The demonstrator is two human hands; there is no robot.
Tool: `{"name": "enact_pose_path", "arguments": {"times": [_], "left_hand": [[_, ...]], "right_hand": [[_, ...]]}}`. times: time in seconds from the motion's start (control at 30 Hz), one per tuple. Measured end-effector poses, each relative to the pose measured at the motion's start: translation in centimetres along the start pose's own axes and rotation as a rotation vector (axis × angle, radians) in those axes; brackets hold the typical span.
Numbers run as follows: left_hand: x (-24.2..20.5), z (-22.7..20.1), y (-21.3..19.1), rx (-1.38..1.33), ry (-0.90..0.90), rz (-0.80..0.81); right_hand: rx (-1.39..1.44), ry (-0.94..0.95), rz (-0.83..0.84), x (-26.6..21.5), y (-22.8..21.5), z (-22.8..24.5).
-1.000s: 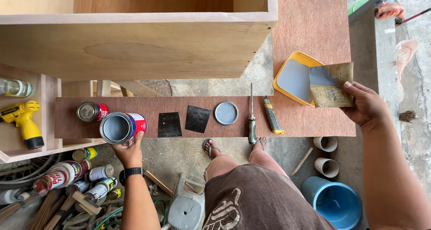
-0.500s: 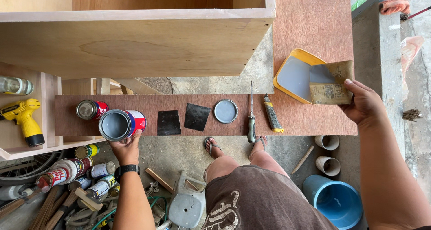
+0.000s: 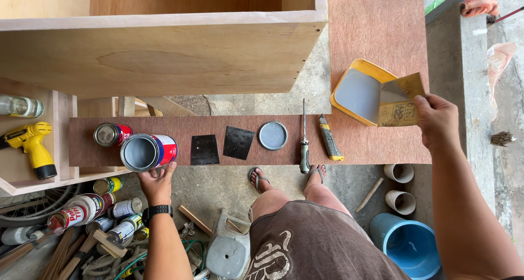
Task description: The person pours paint from a can into a yellow tray, scrapes the can with sandpaper, and adds a clear liquid from a bottle. They then use a power drill with a mixing attachment to stir the paint in the tray.
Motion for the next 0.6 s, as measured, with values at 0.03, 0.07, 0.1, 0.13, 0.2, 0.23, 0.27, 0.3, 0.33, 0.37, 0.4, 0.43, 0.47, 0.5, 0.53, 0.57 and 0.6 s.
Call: {"name": "enact_pose_path", "arguments": {"times": [0.03, 0.07, 0.1, 0.13, 0.2, 0.23, 0.27, 0.3, 0.33, 0.37, 0.4, 0.43, 0.47, 0.5, 0.53, 0.57, 0.6], "left_hand": [[-0.3, -0.2, 0.0, 0.0, 0.002, 0.003], [-0.6, -0.1, -0.3, 0.065, -0.022, -0.029], [-0.9, -0.1, -0.8, 0.131, -0.045, -0.065], [-1.9, -1.4, -0.7, 0.131, -0.042, -0.066], [-3.7, -3.3, -1.4, 0.172, -0.175, -0.208], [-5.1, -4.5, -1.2, 0.171, -0.173, -0.207], [-6.5, -5.2, -1.6, 0.38, -0.251, -0.256], [-8.0, -6.1, -2.0, 0.591, -0.327, -0.302], [-8.9, -4.8, -1.6, 0.59, -0.322, -0.3], [-9.6, -4.8, -0.4, 0.629, -0.05, -0.284], [-10.7, -4.8, 0.9, 0.657, 0.225, -0.263], [-13.1, -6.8, 4.4, 0.655, 0.226, -0.26], [-15.7, -8.7, 8.9, 0.537, 0.251, -0.059], [-18.6, -10.7, 13.2, 0.419, 0.275, 0.138], [-21.2, -11.4, 16.5, 0.42, 0.276, 0.141], [-24.3, -10.3, 21.0, 0.328, -0.056, 0.402], [-28.2, -9.5, 25.3, 0.223, -0.393, 0.651]], "right_hand": [[0.002, 0.001, -0.003, -0.5, -0.1, 0.8], [-0.061, -0.064, -0.019, -1.1, -0.4, 1.8], [-0.123, -0.129, -0.033, -1.6, -0.4, 3.0], [-0.121, -0.129, -0.032, -1.6, -0.2, 3.0], [-0.311, -0.164, 0.006, -1.6, 0.2, 2.9], [-0.309, -0.164, 0.004, -1.6, 0.1, 2.9], [-0.215, -0.152, -0.022, -1.6, -0.1, 2.9], [-0.119, -0.139, -0.05, -1.7, -0.4, 2.9], [-0.116, -0.138, -0.054, -1.5, 0.0, 2.4], [-0.039, -0.066, -0.024, -1.3, 0.0, 1.6], [0.039, 0.006, 0.006, -1.2, 0.1, 0.8], [0.039, 0.006, 0.002, -1.5, 0.1, 1.1], [0.21, 0.19, -0.013, -1.8, 0.2, 0.6], [0.381, 0.376, -0.027, -2.5, 0.4, -0.1], [0.382, 0.378, -0.029, -2.5, 0.5, -0.6], [0.521, 0.497, -0.003, -2.7, 1.0, -1.3], [0.66, 0.616, 0.023, -2.8, 1.5, -2.0]]}}
Point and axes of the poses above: each hand's wrist, its own x-axis towards the middle knuckle, its own y-axis out of the palm, z = x × y, the point moved 6 cm from there along x, towards the middle knuckle, and after that the axes turned 12 degrees about -z, right-handed, at the moved point
